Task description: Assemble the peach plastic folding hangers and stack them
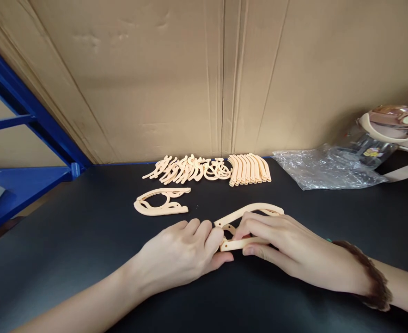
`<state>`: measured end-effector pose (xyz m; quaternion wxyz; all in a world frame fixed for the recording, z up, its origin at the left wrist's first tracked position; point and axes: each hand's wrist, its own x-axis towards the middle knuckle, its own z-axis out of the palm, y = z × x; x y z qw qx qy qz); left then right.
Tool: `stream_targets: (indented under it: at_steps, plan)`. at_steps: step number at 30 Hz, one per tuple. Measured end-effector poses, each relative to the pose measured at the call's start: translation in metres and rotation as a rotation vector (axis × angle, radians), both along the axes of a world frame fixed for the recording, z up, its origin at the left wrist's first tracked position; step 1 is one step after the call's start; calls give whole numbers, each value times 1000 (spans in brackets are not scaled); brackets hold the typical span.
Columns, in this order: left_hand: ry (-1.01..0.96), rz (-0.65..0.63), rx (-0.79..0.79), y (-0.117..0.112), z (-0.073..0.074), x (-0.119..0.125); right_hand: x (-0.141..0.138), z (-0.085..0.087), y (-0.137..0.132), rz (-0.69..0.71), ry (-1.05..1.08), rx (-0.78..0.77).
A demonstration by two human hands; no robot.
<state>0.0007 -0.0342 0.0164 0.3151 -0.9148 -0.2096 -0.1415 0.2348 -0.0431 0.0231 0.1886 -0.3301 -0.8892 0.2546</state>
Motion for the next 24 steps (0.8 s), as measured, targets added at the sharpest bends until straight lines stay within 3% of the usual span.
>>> stream_targets:
  at_steps: [24]
  plan:
    - [-22, -34, -155, -2, -5, 3, 3, 0, 3, 27, -37, 17]
